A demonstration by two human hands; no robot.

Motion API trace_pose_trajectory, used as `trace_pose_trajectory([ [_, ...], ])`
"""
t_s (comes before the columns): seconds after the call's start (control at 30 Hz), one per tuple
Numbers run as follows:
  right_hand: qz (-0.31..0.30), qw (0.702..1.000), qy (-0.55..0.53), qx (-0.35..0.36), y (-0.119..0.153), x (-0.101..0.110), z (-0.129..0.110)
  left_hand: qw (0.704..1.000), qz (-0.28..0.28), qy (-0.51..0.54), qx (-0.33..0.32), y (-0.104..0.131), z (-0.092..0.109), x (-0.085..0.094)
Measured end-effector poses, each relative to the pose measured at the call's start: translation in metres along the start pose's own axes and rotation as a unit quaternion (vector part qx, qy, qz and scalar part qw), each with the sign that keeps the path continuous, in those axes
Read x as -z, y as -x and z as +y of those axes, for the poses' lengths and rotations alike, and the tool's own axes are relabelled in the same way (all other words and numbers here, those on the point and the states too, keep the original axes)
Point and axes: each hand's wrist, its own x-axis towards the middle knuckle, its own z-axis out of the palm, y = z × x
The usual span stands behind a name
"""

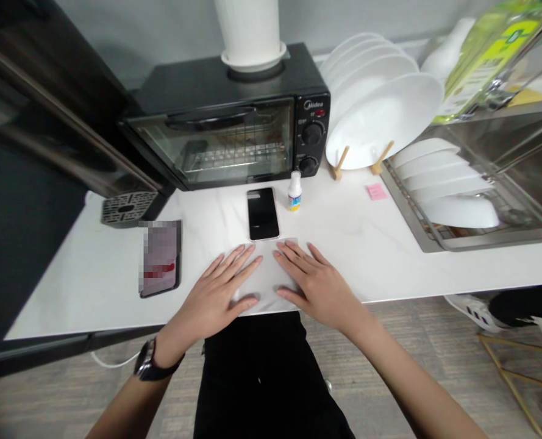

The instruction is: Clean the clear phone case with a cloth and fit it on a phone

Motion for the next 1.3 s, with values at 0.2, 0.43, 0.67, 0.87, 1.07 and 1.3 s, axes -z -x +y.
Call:
trace_pose_trajectory([
  [0.2,0.117,0.987,-0.084,-0.074,-0.011,0.015,0.018,0.999,0.028,-0.015,-0.02,-0.013,-0.004,0.01],
  [0.43,0.23,0.961,-0.141,-0.066,-0.084,0.023,0.066,0.996,0.044,-0.032,-0.077,-0.045,-0.022,0.017],
  [0.67,0.176,0.978,-0.115,0.017,-0.101,0.014,0.068,0.98,0.197,0.014,-0.022,-0.097,-0.017,0.04],
  [0.87,0.126,0.99,-0.049,0.051,-0.096,0.015,0.067,0.974,0.219,-0.058,0.008,-0.118,-0.007,0.022],
  [1.07,0.12,0.991,0.024,0.056,-0.094,0.017,0.066,0.967,0.224,-0.12,0.021,-0.111,-0.012,0.01],
  [1.3,0.242,0.97,0.015,-0.023,-0.088,0.026,0.074,0.938,0.331,-0.045,0.089,-0.103,-0.036,0.024],
])
